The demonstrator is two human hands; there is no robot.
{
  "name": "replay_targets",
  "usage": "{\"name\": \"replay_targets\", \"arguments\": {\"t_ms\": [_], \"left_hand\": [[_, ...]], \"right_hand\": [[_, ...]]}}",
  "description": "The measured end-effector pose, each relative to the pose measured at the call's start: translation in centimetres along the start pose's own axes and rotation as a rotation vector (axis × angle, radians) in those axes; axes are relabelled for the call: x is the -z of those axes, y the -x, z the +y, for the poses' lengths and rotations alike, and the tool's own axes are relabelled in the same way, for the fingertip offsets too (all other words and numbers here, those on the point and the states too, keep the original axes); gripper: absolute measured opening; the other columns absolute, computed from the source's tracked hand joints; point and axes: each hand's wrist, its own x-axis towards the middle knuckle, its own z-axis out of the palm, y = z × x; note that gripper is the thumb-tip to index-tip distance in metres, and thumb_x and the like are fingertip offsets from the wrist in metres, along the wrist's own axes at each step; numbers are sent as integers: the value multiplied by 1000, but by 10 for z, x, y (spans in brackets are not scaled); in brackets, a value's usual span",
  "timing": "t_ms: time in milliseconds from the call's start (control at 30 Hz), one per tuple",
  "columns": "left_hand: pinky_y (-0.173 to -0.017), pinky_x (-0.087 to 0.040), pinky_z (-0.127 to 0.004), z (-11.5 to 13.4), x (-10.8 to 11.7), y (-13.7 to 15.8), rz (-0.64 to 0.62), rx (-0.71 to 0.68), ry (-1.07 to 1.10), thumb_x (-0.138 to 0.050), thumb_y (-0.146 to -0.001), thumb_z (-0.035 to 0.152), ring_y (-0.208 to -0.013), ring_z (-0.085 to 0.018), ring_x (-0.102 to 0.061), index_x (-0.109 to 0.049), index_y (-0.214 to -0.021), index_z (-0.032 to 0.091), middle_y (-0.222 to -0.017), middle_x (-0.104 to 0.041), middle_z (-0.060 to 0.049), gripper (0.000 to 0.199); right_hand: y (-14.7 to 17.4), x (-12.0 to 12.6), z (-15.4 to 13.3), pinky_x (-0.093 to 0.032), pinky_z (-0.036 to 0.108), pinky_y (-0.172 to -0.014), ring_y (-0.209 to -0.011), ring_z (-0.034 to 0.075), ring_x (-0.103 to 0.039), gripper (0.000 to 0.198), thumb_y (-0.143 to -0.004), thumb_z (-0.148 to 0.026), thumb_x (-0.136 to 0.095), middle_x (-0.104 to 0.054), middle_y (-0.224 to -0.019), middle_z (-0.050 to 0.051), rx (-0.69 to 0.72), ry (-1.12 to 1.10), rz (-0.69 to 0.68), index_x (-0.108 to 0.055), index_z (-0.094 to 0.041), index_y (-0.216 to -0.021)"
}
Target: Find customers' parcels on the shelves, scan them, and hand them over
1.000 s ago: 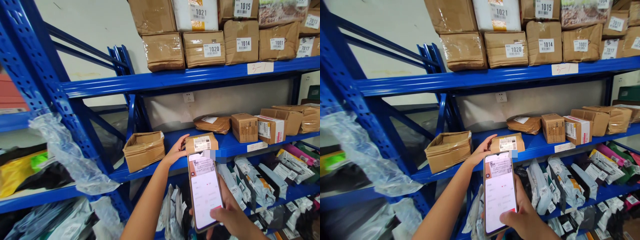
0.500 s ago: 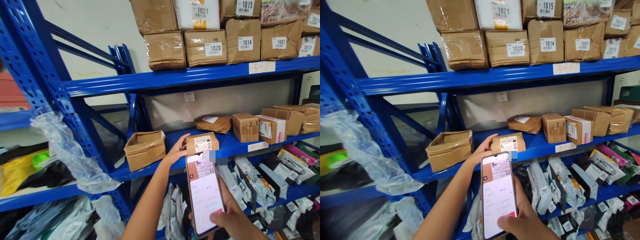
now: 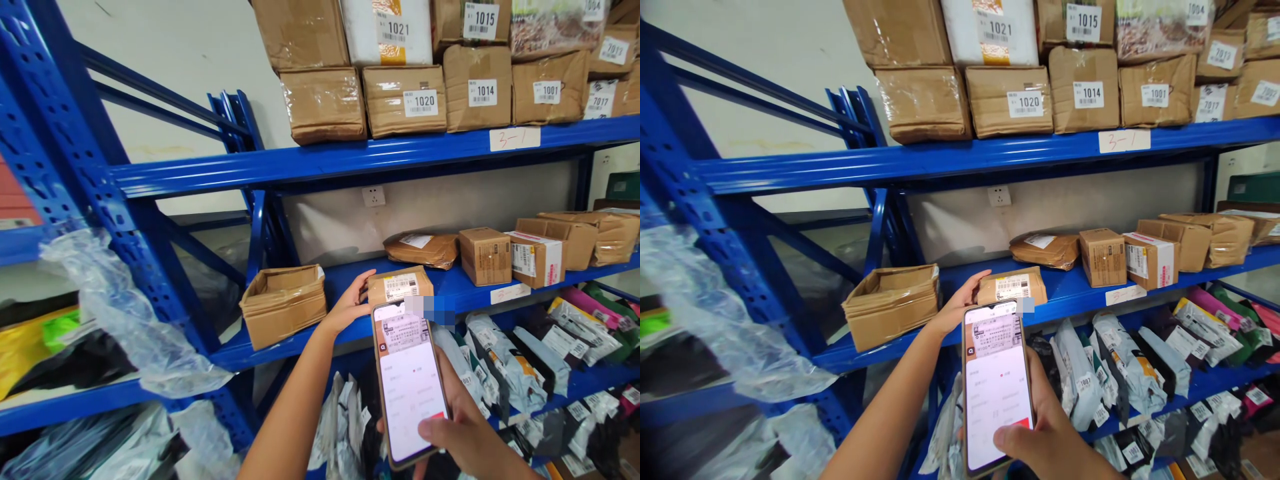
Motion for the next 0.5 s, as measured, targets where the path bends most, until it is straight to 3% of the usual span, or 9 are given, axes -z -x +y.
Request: {"name": "replay_targets", "arguments": {"t_ms": [167, 500], "left_hand": [[-118, -30, -51, -2, 1, 0, 2, -2, 22, -83, -62, 37, -137, -33, -43, -37, -143, 25, -145, -47, -13, 94], [-117, -31, -49, -7, 3, -2, 2, -81, 14, -82, -62, 33, -134, -30, -46, -42, -142, 27, -138, -53, -11, 90]], "right_hand": [[3, -4, -5, -53, 22, -50, -78, 21, -73, 105, -71, -42, -80, -77, -101, 11, -31, -3, 27, -12, -24, -149], [5, -5, -4, -53, 20, -50, -77, 20, -73, 100, -72, -41, -81, -77, -100, 12, 7, -14, 4, -17, -24, -147]]}}
